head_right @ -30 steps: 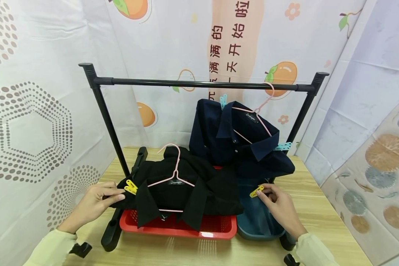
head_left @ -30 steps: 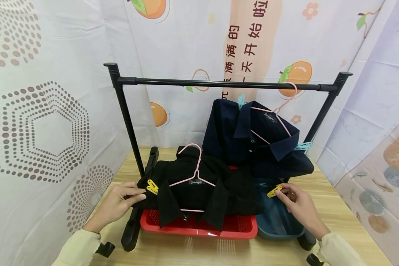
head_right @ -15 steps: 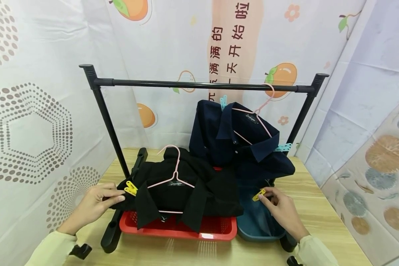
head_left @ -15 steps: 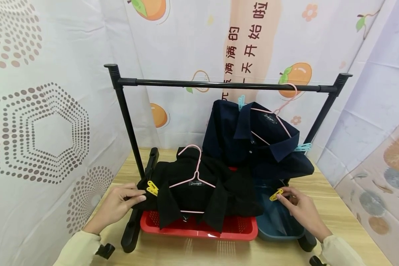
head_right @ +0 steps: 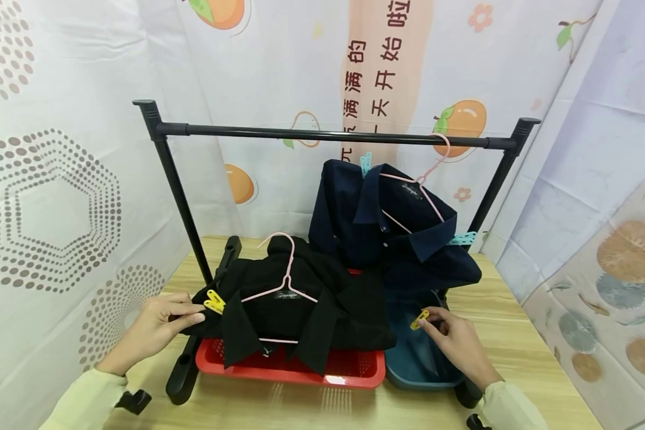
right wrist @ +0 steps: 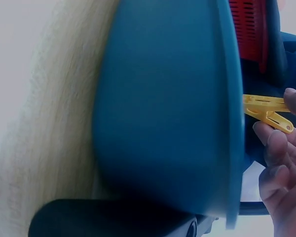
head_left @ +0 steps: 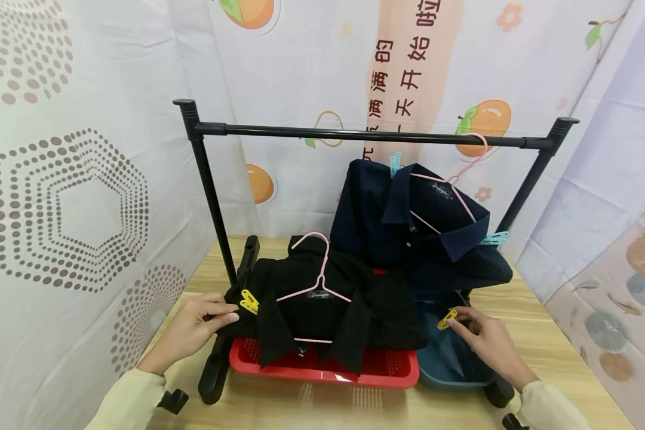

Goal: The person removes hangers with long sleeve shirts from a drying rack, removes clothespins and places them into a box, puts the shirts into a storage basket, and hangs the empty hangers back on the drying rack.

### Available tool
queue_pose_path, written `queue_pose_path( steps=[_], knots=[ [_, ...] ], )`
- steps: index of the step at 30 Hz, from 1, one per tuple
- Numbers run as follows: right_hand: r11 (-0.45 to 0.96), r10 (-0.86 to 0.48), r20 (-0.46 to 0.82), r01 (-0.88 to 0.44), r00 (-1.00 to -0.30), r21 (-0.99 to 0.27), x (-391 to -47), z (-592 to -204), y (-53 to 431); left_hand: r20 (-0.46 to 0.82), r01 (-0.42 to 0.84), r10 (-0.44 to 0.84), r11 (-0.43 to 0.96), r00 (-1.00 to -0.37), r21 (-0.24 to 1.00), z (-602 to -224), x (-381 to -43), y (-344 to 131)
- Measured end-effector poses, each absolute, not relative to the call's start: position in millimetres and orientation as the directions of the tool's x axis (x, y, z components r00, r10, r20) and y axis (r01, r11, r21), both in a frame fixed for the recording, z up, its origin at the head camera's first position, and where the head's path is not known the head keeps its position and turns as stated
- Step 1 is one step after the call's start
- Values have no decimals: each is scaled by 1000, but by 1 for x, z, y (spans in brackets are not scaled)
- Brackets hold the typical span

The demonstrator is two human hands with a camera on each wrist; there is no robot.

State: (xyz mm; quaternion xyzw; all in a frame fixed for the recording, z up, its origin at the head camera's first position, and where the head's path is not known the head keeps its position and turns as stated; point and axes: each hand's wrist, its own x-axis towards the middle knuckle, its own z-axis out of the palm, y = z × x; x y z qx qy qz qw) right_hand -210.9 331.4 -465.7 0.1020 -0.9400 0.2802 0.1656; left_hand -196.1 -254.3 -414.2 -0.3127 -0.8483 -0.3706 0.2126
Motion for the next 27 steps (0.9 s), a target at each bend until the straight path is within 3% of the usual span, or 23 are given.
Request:
queue_pose_path(
  steps=[10, 27],
  knots=[
    [872, -165, 361, -307, -918, -381, -213, -468, 331, 582, 690, 383, 511, -717, 514, -411, -197, -254],
    [891, -247, 308, -341, -919, -301, -217, -479, 332, 596, 706, 392, 503, -700, 498, -413, -197, -253]
  ],
)
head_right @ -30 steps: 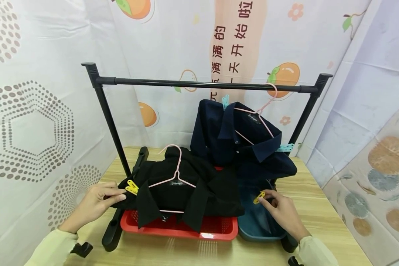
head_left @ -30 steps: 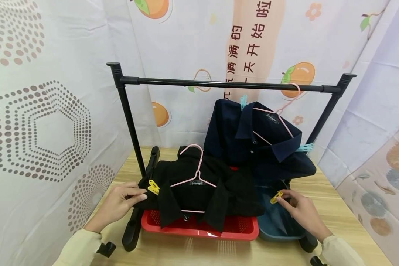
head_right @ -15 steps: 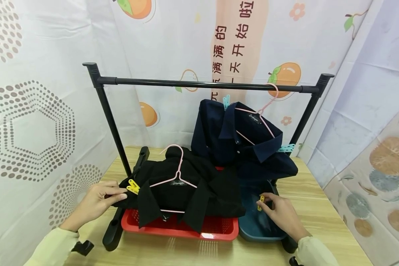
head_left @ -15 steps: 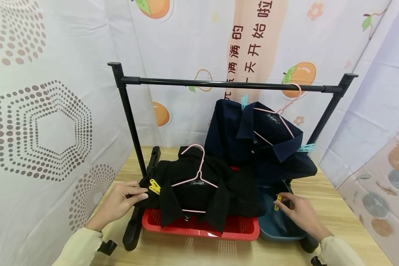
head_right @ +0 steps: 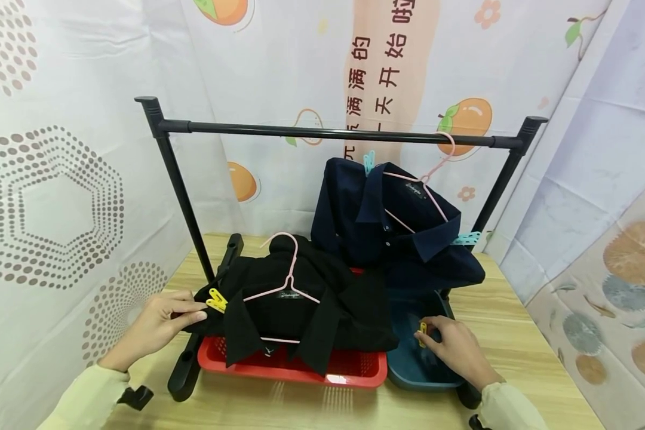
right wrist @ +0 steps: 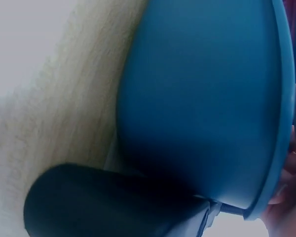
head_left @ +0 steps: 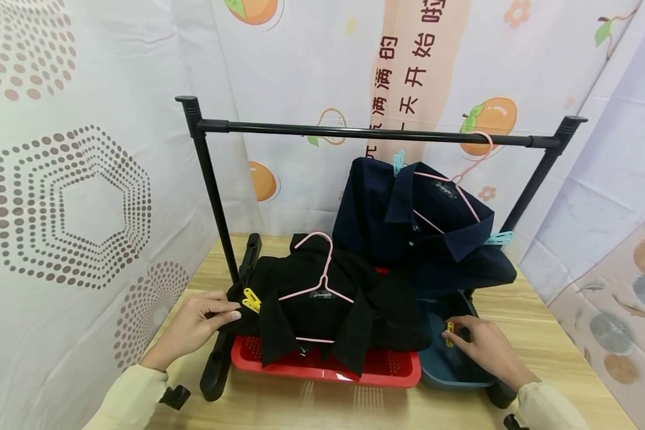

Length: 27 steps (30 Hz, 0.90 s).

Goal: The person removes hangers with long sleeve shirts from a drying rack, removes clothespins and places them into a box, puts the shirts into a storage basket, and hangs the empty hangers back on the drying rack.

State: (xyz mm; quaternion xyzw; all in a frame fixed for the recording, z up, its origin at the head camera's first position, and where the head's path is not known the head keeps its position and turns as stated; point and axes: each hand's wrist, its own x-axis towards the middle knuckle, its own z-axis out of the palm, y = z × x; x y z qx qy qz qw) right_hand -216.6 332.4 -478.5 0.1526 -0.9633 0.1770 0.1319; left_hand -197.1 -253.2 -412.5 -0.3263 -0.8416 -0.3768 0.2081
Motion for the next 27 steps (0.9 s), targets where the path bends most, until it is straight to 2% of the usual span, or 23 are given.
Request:
queue_pose_path(
  steps=[17, 27],
  knots=[
    [932, -320, 266, -352, -909, -86, -214, -475, 329, 575, 691, 392, 502, -718, 520, -414, -196, -254],
    [927, -355, 260, -374, -898, -25, -213, -474, 325, 576, 689, 388, 499, -720, 525, -413, -196, -253]
  ],
)
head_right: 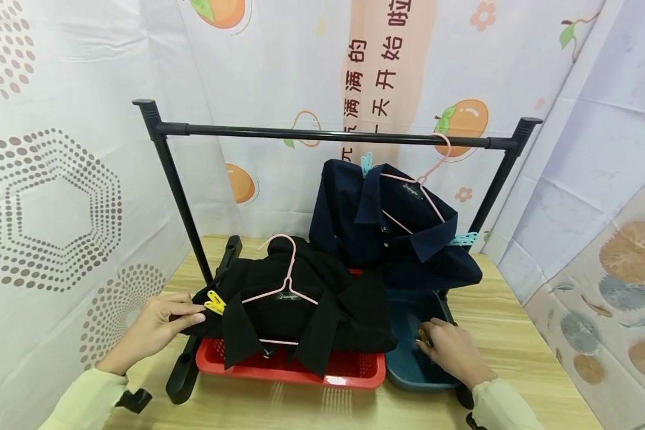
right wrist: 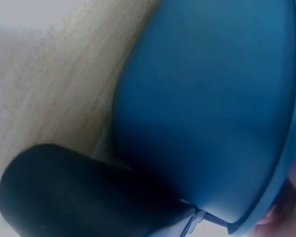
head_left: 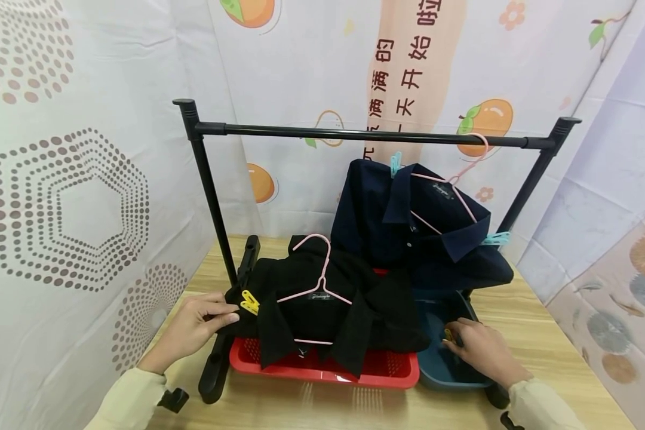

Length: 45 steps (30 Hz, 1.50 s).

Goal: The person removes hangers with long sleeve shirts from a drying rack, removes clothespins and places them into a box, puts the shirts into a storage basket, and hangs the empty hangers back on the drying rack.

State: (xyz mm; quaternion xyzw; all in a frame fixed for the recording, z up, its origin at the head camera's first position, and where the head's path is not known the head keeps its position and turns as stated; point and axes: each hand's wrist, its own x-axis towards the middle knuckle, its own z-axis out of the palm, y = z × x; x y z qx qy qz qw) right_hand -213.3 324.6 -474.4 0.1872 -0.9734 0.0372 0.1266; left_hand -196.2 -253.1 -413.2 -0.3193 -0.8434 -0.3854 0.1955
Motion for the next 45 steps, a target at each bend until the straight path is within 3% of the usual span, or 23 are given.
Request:
queue_pose_path(
  steps=[14, 20, 27, 34, 45],
  knots=[
    [921, -372, 231, -388, -899, -25, -216, -477, 324, 585, 687, 376, 518, -718, 510, -416, -194, -254],
    [908, -391, 297, -417, -871, -27, -219, -474, 325, 594, 697, 381, 511, -708, 503, -416, -196, -253],
    [867, -408, 399, -485, -821, -111, -223, -451, 317, 574, 678, 372, 507, -729, 532, -414, -197, -253],
    [840, -408, 391, -507, -825, -194, -223, -432, 304, 620, 716, 372, 471, -691, 515, -419, -200, -252],
    [783, -421, 426, -558, -800, -273, -213, -407, 279, 573, 683, 382, 508, -725, 526, -418, -199, -254]
  ],
)
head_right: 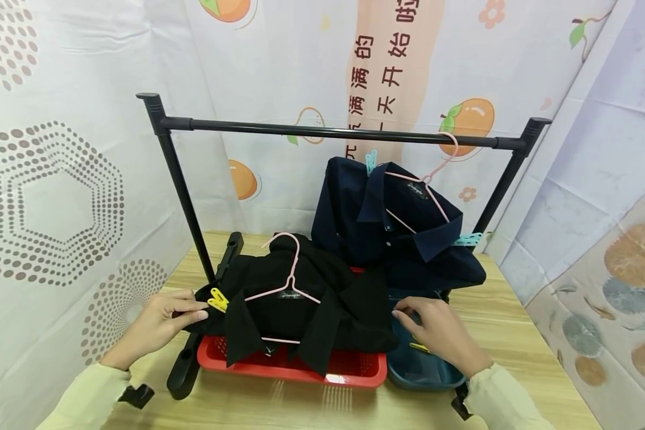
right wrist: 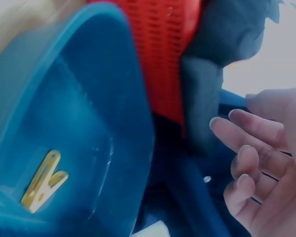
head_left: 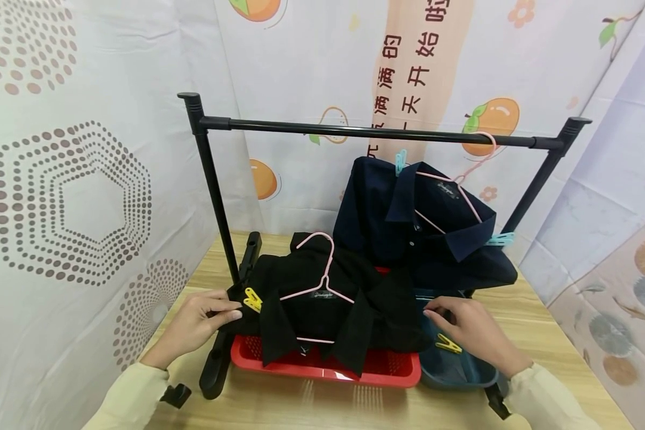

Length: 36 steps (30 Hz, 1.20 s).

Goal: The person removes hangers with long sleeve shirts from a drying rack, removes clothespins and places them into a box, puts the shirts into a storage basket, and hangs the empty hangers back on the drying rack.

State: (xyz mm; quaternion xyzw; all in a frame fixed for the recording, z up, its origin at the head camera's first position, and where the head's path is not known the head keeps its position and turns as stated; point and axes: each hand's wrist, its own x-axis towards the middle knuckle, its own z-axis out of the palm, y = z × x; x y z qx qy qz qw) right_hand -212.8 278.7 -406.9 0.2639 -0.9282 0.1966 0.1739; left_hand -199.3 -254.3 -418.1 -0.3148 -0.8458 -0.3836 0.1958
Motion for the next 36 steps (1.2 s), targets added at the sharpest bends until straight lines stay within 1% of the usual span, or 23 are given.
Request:
queue_pose_path(
  steps=[4, 8, 11, 15, 21, 36],
  knots=[
    [758, -416, 430, -567, -802, -323, -208, -398, 270, 596, 703, 384, 492, -705, 514, -418, -199, -254],
    [707, -430, 439, -597, -788, -379, -202, -388, 260, 588, 697, 386, 496, -711, 518, -417, -198, -253],
    [675, -451, 456, -628, -767, -388, -199, -383, 253, 564, 680, 388, 508, -729, 529, -416, -197, -254],
    [642, -488, 464, -664, -739, -383, -198, -379, 245, 558, 670, 378, 507, -738, 543, -417, -196, -254],
    [618, -521, 465, -692, -716, -373, -199, -374, 233, 565, 672, 372, 503, -737, 545, -419, -196, -254],
    [542, -574, 459, -735, -678, -407, -194, -370, 203, 580, 685, 376, 501, -723, 529, -418, -195, -253]
  ],
)
